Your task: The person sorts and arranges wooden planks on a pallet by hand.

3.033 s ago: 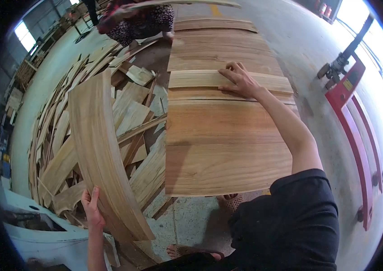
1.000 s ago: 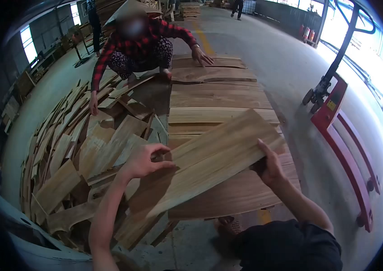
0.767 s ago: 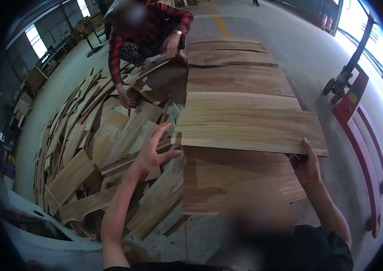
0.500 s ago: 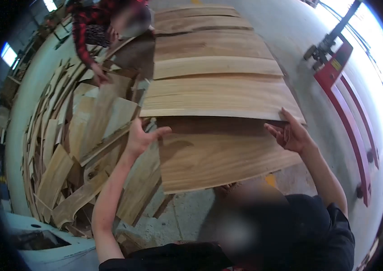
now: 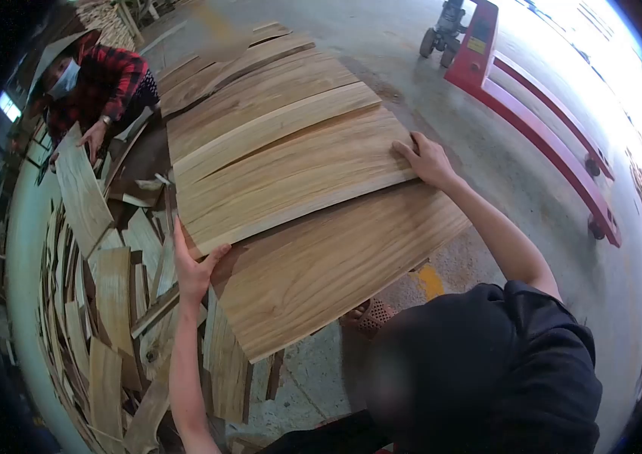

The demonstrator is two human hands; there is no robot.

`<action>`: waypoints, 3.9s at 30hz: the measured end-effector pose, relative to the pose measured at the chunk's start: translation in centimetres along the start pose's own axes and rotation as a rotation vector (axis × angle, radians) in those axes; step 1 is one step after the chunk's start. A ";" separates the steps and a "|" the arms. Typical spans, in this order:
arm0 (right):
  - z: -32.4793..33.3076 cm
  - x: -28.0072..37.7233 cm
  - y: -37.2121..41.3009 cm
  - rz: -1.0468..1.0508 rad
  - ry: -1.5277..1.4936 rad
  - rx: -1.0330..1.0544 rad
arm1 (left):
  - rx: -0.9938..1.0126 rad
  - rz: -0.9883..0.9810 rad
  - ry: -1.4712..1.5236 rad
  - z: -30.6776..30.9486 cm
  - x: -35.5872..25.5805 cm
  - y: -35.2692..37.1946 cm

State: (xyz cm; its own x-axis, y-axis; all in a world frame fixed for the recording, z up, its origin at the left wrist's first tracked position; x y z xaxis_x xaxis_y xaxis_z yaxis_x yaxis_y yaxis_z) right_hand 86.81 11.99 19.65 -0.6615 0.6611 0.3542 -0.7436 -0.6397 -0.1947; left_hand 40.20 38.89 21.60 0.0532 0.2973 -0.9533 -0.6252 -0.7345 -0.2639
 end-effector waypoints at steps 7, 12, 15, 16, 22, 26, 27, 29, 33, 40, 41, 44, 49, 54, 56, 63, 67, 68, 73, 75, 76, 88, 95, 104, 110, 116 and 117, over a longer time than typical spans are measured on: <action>-1.2 1.0 -3.9 0.141 -0.030 -0.087 | -0.027 0.230 0.012 -1.3 0.7 -0.3; -0.2 0.8 -4.0 0.027 -0.130 -0.048 | -0.030 0.078 0.164 -2.1 0.0 -0.4; -2.2 -1.3 -5.3 0.049 -0.315 -0.053 | -0.087 0.145 0.249 -1.5 -0.4 0.0; -2.7 -0.7 -5.0 0.033 -0.300 0.011 | -0.100 0.175 0.302 -1.3 -0.4 0.2; -3.1 -1.3 -8.5 -0.036 -0.586 0.224 | -0.111 0.126 0.413 0.2 1.1 -0.4; -9.2 -3.3 -12.8 -0.142 -0.725 0.474 | -0.163 0.076 0.493 1.3 5.0 -1.6; -10.9 -4.1 -13.3 -0.237 -0.758 0.552 | -0.132 0.065 0.558 0.7 5.1 -2.0; -8.4 -1.8 -12.7 0.016 -0.625 0.386 | -0.090 0.077 0.635 0.2 5.1 -2.2; -5.9 1.1 -11.0 -0.137 -0.842 0.452 | -0.140 0.083 0.496 1.1 9.4 -1.4; -7.6 -0.3 -12.5 0.261 -0.907 0.558 | -0.056 0.025 0.568 0.3 5.2 -1.2; -7.9 -1.7 -12.0 0.343 -0.848 0.544 | -0.043 0.013 0.581 0.4 4.5 -0.9; -6.7 -3.4 -7.6 0.071 -1.013 0.680 | -0.034 0.020 0.593 -0.2 4.3 2.1; -0.8 0.5 0.7 -0.323 -0.818 0.370 | -0.027 0.069 0.629 -2.6 4.5 6.5; -4.6 -3.4 -0.7 -0.351 -1.027 0.351 | -0.018 0.080 0.642 -3.6 4.0 7.4; -2.9 -2.5 2.6 -0.436 -0.971 0.397 | -0.015 0.085 0.642 -3.7 3.8 7.7; -8.8 -8.2 -3.7 -0.316 -0.869 0.431 | -0.009 0.050 0.626 -3.9 3.0 5.8; -7.5 -6.5 -1.6 -0.356 -0.899 0.556 | -0.007 0.051 0.619 -4.2 2.6 5.3; -5.7 -4.9 -0.6 -0.361 -0.827 0.518 | -0.011 0.051 0.617 -4.3 2.5 5.3; -4.8 -5.5 -2.6 -0.356 -0.866 0.402 | -0.056 0.024 0.604 -2.3 2.4 4.3; -5.2 -4.5 -5.3 -0.154 -1.005 0.557 | -0.074 0.006 0.596 -1.1 2.4 4.1; -5.4 -3.6 -6.1 -0.051 -1.076 0.638 | -0.080 0.001 0.593 -0.7 2.2 4.3; -4.6 0.1 -5.6 -0.160 -1.238 0.818 | -0.049 -0.039 0.628 -4.0 1.0 3.9; -2.2 -3.5 -3.1 -0.209 -1.207 0.536 | -0.042 -0.047 0.629 -6.7 0.4 6.7; -1.3 -10.8 2.2 -0.078 -1.280 0.730 | -0.016 -0.055 0.606 -11.2 -3.3 14.8; 1.7 -16.8 10.6 -0.171 -1.247 0.737 | 0.003 -0.056 0.607 -17.0 -5.7 22.7; 7.2 -22.3 19.0 -0.140 -1.330 0.703 | 0.002 -0.044 0.646 -23.6 -9.2 31.3; 7.6 -23.9 20.8 -0.155 -1.348 0.729 | 0.000 -0.053 0.648 -24.8 -9.4 33.3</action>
State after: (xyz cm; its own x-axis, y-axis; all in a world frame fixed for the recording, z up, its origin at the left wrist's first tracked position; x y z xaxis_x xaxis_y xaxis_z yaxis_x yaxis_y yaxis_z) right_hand 87.88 -20.10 14.13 0.2913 0.1601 0.9432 -0.3207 -0.9125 0.2539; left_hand 38.18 -3.48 18.14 0.5429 -0.0947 -0.8344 -0.6089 -0.7287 -0.3134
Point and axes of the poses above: each hand's wrist, its own y-axis away from the middle knuckle, its own z-axis out of the back of the hand, x = y × z, the point moved 9 cm from there along -y, towards the middle knuckle, and after that the axes turned 9 degrees about y, right-handed, at the moved point
